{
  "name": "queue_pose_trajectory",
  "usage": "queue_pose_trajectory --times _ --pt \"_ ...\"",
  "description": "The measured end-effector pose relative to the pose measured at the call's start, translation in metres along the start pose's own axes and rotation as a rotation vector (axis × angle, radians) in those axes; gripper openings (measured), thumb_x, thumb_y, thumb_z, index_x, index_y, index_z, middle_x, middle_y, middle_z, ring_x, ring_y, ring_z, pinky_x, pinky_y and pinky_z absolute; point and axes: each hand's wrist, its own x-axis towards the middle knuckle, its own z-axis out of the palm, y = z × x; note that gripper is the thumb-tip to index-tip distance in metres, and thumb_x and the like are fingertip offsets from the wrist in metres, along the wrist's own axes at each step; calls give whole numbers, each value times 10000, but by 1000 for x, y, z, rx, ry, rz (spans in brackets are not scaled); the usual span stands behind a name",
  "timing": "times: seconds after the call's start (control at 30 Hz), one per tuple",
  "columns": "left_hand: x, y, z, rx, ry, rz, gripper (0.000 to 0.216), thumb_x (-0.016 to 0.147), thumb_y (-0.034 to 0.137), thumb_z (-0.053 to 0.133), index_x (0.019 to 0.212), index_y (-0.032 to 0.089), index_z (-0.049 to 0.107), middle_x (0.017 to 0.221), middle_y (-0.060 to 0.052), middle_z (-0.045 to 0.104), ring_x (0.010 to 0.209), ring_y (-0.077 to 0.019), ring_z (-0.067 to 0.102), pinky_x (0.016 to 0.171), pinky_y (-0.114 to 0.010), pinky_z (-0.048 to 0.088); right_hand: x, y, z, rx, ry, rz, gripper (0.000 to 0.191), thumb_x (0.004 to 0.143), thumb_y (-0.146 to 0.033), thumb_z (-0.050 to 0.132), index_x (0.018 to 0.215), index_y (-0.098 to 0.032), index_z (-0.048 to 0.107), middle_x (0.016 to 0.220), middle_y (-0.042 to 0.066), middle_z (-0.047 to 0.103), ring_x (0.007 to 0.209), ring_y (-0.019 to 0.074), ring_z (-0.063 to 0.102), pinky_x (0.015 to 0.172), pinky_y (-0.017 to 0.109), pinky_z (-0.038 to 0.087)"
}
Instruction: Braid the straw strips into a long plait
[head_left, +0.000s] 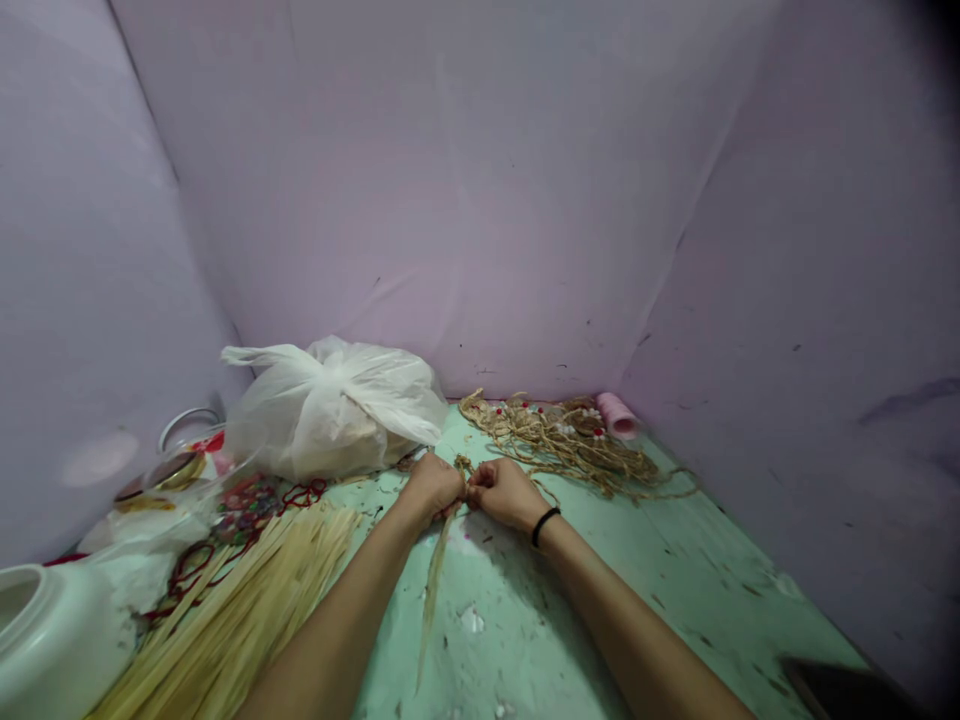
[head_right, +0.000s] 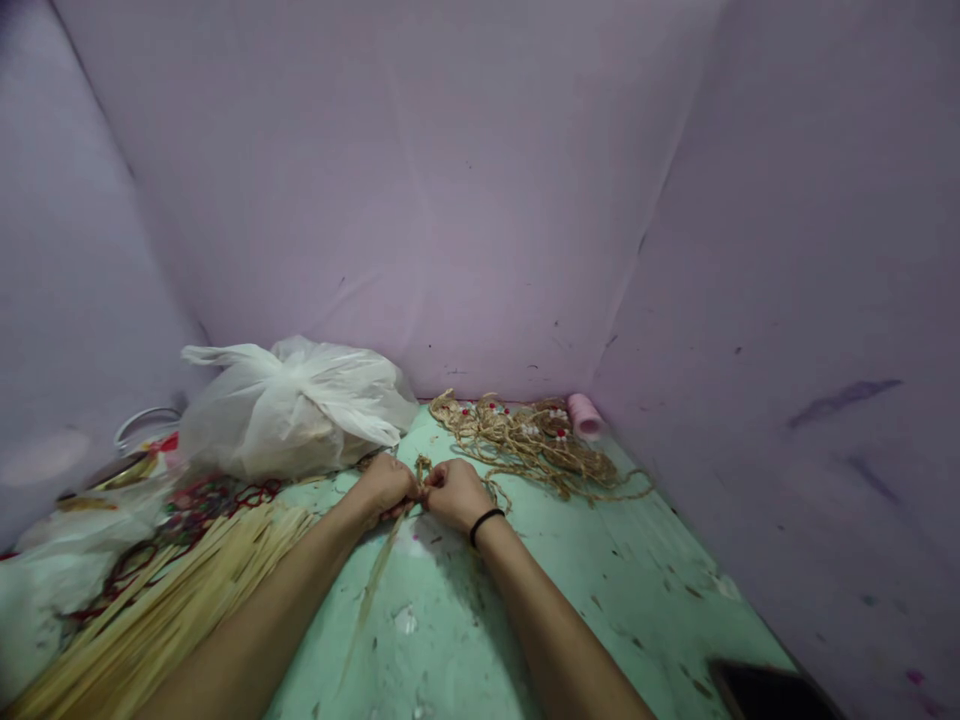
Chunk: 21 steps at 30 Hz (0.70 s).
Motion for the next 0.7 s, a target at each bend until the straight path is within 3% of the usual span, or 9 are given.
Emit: queue_pose_trajectory --times 0.23,0.5,0.6,0.7 --pt "-3 4 0 -75 7 -73 209 534 93 487 346 143 410 273 15 355 247 -72 289 294 -203 185 -16 -26 -17 -249 103 30 83 545 -175 559 504 -137 620 461 42 553 472 112 451 441 221 237" --pt "4 -4 -7 -145 -74 -133 129 502 97 451 377 125 453 267 15 363 249 -62 293 298 -185 158 -31 -42 0 -446 139 -132 106 579 -147 540 531 -135 635 581 129 618 533 162 506 486 254 249" --pt "6 -7 -11 -144 -144 -83 111 499 111 483 393 127 454 271 27 358 254 -53 284 298 -175 133 -27 -39 -10 -415 51 -132 113 595 -205 557 573 -145 650 577 93 619 545 158 518 487 243 271" --pt "8 -9 -15 -171 -201 -54 118 519 158 508 415 126 465 279 38 350 252 -37 254 302 -169 106 -18 -30 -22 -195 49 -41 147 634 -235 524 596 -143 632 542 35 591 532 124 507 480 210 300"
